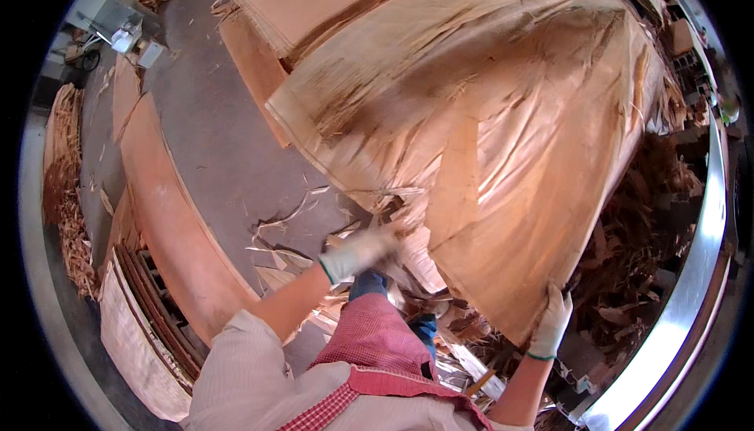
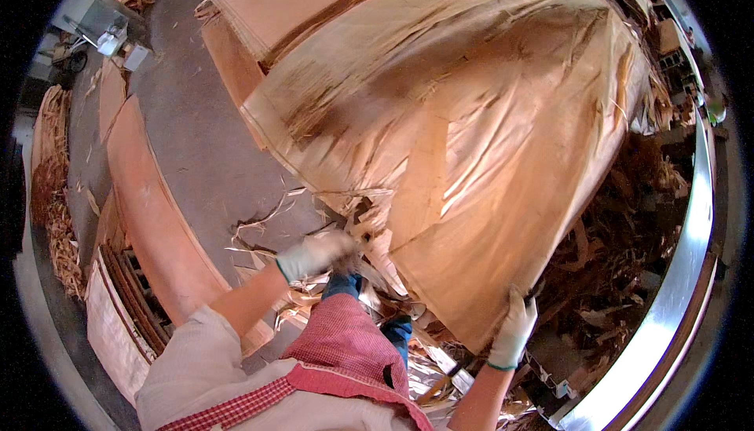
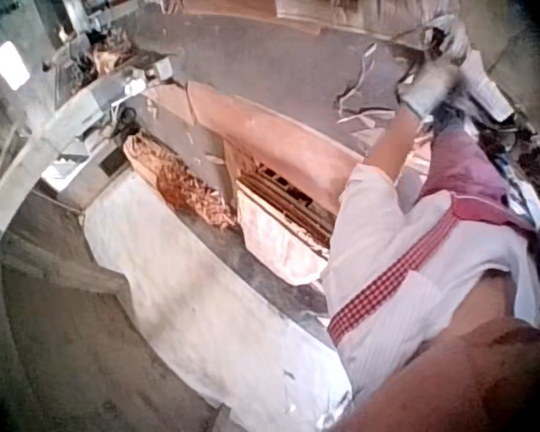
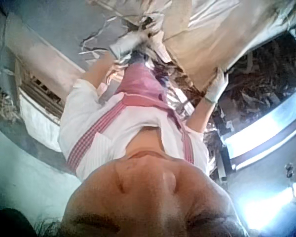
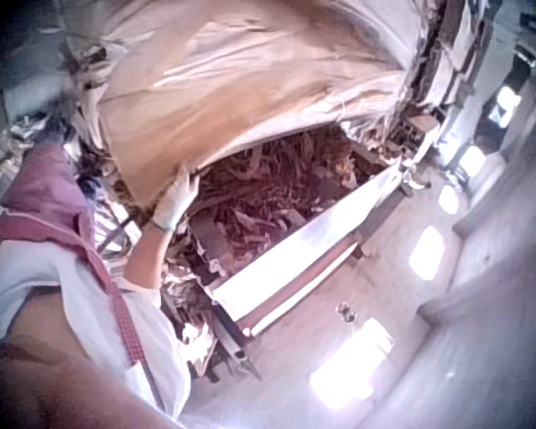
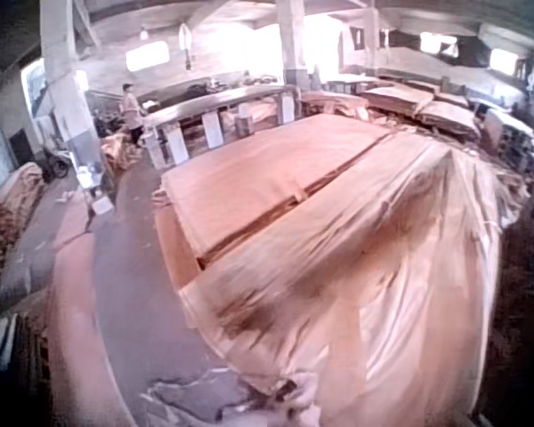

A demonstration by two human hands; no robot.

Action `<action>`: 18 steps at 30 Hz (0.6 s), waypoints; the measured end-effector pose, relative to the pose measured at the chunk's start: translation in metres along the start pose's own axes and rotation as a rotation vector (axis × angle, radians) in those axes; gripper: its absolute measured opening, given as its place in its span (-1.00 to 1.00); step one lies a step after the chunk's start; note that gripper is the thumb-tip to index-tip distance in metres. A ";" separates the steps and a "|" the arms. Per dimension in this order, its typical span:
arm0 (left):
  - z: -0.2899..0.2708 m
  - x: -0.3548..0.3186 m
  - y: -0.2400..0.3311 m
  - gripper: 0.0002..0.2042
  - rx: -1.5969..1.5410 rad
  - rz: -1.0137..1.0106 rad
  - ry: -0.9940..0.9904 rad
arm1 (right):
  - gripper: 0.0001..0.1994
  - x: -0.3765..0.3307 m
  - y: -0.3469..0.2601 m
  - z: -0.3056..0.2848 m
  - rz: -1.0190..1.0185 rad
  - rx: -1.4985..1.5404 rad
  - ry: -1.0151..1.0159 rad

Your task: The person uses a small knife to peel thin layers of wood veneer from a large, curved wooden surface. They repeatedly lift the veneer sheets, scrape the surface, and stack the peeled material on the side. The task involves continuous manual peeling and handling of the wood sheets in a workshop environment.

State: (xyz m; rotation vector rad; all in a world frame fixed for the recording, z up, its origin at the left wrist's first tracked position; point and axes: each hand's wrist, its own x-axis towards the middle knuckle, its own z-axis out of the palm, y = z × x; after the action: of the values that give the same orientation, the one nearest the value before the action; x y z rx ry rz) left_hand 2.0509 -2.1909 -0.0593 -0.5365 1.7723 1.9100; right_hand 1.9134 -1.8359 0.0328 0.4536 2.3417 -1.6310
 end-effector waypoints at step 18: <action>-0.317 0.169 -0.125 -0.59 -0.468 -0.241 0.922 | -0.69 0.024 0.044 0.082 0.083 -0.232 0.034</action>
State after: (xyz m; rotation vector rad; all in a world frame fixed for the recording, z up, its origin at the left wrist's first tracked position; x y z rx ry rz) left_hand 1.9755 -2.4867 -0.2858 -1.9476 1.5654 2.0412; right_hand 1.9109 -1.8960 -0.0424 0.5236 2.4625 -1.3046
